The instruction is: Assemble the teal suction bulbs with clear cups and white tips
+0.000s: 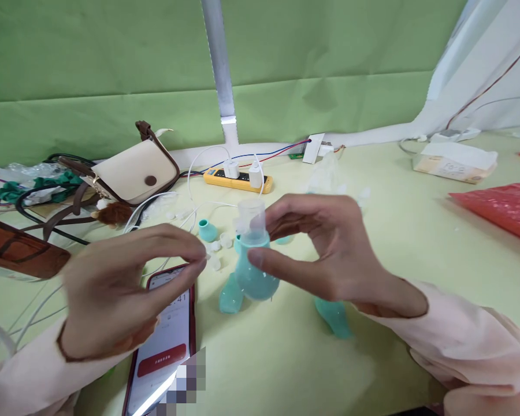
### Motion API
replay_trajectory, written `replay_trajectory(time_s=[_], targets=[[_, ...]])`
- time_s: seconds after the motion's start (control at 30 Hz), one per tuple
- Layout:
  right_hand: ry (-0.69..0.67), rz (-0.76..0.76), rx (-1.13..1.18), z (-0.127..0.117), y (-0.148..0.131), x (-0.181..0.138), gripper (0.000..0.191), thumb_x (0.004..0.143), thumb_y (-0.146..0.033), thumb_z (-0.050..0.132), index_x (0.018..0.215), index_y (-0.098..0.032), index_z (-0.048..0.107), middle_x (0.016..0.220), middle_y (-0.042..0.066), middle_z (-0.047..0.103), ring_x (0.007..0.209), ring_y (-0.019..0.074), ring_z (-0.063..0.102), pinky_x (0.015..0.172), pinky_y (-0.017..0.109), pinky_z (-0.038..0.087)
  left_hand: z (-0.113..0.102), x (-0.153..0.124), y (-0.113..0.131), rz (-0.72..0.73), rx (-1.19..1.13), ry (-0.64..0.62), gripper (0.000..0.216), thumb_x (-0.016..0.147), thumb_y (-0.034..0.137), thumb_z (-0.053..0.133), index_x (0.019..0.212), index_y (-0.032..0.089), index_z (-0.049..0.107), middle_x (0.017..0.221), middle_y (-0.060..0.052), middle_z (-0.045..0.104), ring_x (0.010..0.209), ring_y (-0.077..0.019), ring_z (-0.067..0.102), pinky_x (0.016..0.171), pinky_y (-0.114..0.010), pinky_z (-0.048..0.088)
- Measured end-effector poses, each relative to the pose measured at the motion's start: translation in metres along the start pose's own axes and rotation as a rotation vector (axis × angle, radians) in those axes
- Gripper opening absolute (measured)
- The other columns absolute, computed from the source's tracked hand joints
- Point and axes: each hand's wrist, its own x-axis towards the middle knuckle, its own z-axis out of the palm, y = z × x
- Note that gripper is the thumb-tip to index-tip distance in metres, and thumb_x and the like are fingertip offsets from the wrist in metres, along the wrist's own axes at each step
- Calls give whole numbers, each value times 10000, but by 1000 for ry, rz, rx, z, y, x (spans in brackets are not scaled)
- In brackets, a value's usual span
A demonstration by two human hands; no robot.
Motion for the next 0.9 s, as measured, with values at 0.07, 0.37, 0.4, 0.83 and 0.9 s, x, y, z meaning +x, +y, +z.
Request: replay_trajectory(time_s=[0.07, 0.37, 0.4, 0.83, 0.9], targets=[[-57, 35, -104, -14, -5, 6, 133, 663, -121, 658, 742, -215, 604, 739, 7, 616, 703, 162, 591, 641, 297, 520, 9, 4, -11, -80, 69, -197, 131, 720, 63, 553, 715, 164, 636, 698, 3, 638, 624, -97, 586, 588, -196, 488], [-620, 216, -650, -62, 12, 41, 46, 653, -211, 627, 689, -198, 603, 691, -1, 614, 632, 148, 578, 607, 256, 497, 43, -5, -48, -113, 353, -586, 245, 696, 18, 460, 595, 143, 644, 640, -57, 617, 560, -174, 585, 522, -279, 450], [-645, 226, -650, -62, 14, 42, 59, 654, -228, 628, 697, -196, 605, 694, 1, 617, 640, 150, 581, 618, 257, 499, 46, -6, -49, -107, 352, -593, 261, 703, 8, 448, 580, 143, 635, 639, -56, 616, 557, -172, 586, 523, -277, 450], [-288, -203, -209, 14, 6, -5, 133, 698, -175, 633, 735, -179, 506, 680, 5, 597, 634, 123, 560, 555, 247, 466, 16, -2, -5, -233, -388, -440, 395, 721, 206, 533, 1110, 206, 465, 890, -18, 608, 841, -151, 574, 676, -239, 494], [-280, -257, -257, 15, 6, -8, 114, 739, -197, 590, 764, -195, 478, 645, -2, 558, 604, 122, 531, 517, 249, 429, 15, -3, 2, -254, -402, -502, 317, 713, 163, 516, 1022, 228, 485, 785, 17, 584, 739, -129, 558, 617, -220, 475]])
